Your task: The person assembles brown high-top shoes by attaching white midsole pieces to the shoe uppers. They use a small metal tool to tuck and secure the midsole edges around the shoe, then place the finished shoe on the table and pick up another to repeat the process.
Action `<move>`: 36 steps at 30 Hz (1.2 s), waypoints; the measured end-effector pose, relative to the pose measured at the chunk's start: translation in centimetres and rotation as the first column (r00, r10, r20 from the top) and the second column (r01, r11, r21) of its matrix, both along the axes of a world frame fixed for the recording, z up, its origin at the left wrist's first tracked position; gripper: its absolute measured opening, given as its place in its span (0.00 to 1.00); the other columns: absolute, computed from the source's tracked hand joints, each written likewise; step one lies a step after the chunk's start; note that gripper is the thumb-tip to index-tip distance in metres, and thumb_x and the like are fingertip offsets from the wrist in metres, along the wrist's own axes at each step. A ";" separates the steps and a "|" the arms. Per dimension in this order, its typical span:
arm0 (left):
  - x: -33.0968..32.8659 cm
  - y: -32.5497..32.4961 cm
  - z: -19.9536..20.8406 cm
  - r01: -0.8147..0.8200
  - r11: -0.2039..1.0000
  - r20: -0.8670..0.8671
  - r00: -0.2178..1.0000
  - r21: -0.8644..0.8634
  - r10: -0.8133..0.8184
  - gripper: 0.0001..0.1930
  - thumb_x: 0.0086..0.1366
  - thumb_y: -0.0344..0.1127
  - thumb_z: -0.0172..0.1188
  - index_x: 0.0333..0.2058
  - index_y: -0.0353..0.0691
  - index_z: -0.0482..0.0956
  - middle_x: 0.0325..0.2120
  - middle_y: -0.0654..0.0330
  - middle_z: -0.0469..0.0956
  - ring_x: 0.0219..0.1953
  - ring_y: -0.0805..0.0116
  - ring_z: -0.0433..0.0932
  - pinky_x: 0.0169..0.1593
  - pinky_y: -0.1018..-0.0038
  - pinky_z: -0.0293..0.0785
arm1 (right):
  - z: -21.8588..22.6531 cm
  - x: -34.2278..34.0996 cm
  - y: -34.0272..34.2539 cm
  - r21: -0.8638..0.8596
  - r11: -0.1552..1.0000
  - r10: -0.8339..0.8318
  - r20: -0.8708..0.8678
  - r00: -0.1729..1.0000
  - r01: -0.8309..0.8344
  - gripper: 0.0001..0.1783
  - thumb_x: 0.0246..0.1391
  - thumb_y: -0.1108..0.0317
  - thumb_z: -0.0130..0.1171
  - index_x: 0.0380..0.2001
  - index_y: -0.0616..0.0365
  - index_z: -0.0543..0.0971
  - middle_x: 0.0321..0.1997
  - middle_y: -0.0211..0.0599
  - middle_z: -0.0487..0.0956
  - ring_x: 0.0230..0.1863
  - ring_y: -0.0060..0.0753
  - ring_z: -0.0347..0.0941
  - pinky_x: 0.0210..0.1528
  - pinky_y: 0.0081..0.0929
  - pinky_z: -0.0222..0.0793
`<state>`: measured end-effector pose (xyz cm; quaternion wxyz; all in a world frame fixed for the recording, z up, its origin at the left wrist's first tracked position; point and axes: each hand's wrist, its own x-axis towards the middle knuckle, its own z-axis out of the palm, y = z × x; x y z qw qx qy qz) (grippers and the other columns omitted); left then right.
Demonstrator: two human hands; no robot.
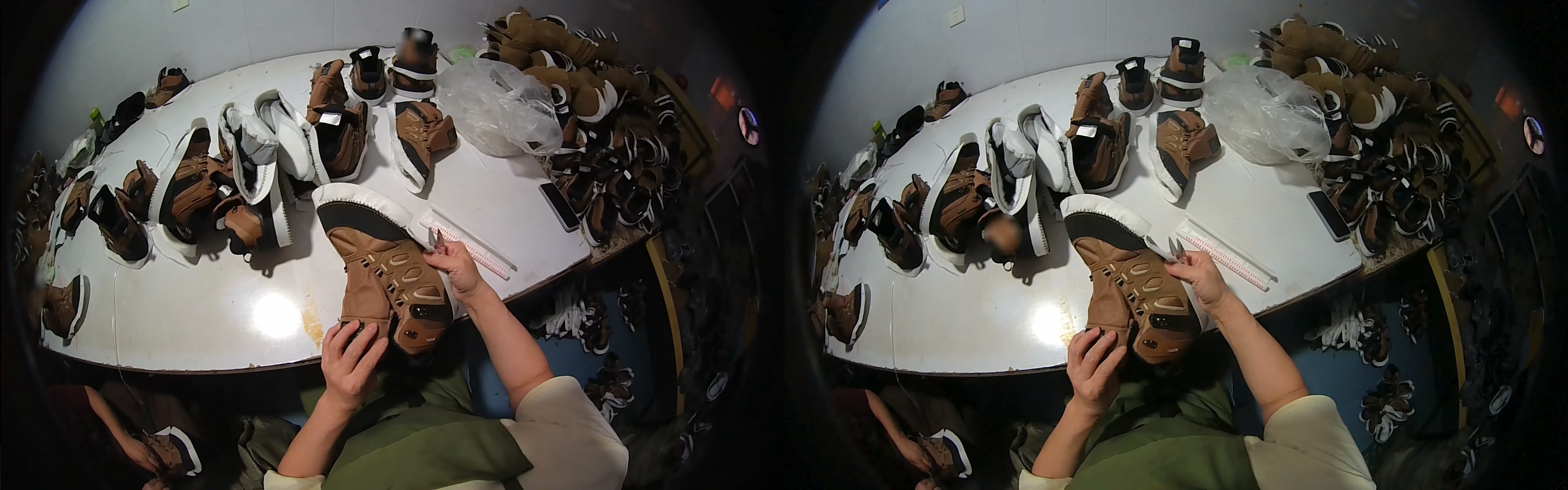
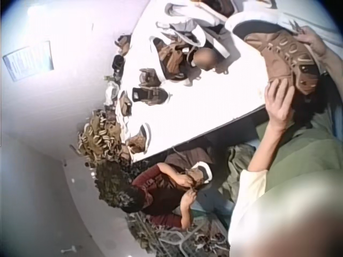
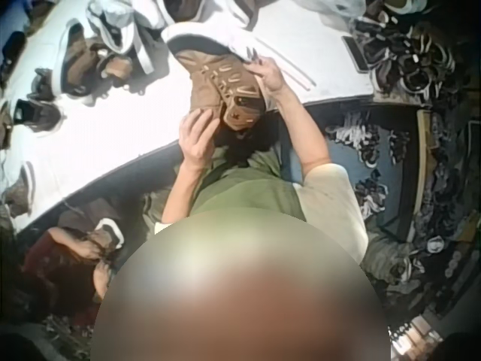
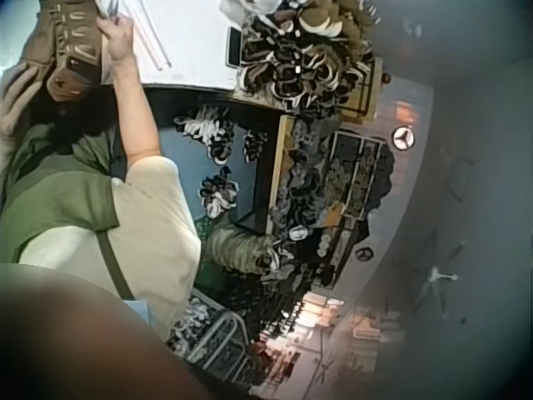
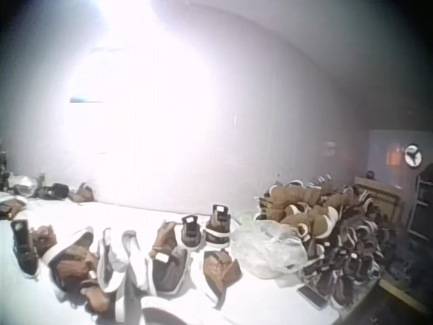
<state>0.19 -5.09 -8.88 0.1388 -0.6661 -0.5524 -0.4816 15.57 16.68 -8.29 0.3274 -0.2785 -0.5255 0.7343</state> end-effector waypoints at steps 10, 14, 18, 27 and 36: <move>-0.1 -0.1 -0.3 -0.005 1.000 -0.006 1.000 0.001 0.005 0.13 0.52 0.24 0.59 0.38 0.43 0.79 0.43 0.56 0.78 0.46 0.51 0.74 0.49 0.55 0.70 | 0.3 0.1 -0.1 -0.026 1.000 0.014 0.013 1.000 -0.013 0.06 0.54 0.72 0.56 0.33 0.63 0.79 0.31 0.22 0.75 0.32 0.11 0.67 0.41 0.13 0.61; -0.1 -0.2 -0.4 -0.004 1.000 -0.003 1.000 0.000 0.004 0.13 0.52 0.24 0.59 0.38 0.43 0.79 0.43 0.56 0.78 0.46 0.51 0.74 0.50 0.55 0.70 | -0.1 0.1 0.0 -0.027 1.000 0.006 -0.003 1.000 -0.006 0.06 0.54 0.72 0.56 0.33 0.62 0.79 0.31 0.21 0.76 0.32 0.11 0.67 0.41 0.13 0.61; -0.1 -0.3 -0.4 0.003 1.000 -0.006 1.000 -0.010 -0.003 0.13 0.52 0.24 0.59 0.37 0.44 0.80 0.43 0.57 0.78 0.47 0.52 0.74 0.51 0.54 0.69 | 0.1 0.1 -0.1 -0.057 0.998 0.006 0.001 1.000 -0.006 0.05 0.54 0.72 0.56 0.31 0.61 0.79 0.31 0.21 0.75 0.33 0.11 0.67 0.43 0.14 0.61; 0.3 0.0 -0.7 -0.018 1.000 -0.055 0.998 -0.003 0.018 0.11 0.55 0.27 0.56 0.37 0.46 0.81 0.44 0.59 0.78 0.47 0.54 0.74 0.52 0.54 0.67 | -0.2 0.4 0.1 -0.063 0.998 -0.001 -0.012 1.000 0.000 0.03 0.54 0.72 0.56 0.30 0.59 0.78 0.30 0.20 0.75 0.33 0.12 0.67 0.44 0.14 0.60; 0.6 0.1 -1.3 -0.021 1.000 -0.055 0.998 0.001 0.021 0.12 0.55 0.28 0.55 0.37 0.47 0.82 0.44 0.60 0.78 0.47 0.55 0.73 0.53 0.55 0.67 | 0.0 0.6 -0.2 -0.002 1.000 -0.004 -0.013 1.000 0.004 0.04 0.54 0.74 0.55 0.31 0.62 0.78 0.30 0.22 0.75 0.33 0.13 0.68 0.42 0.14 0.62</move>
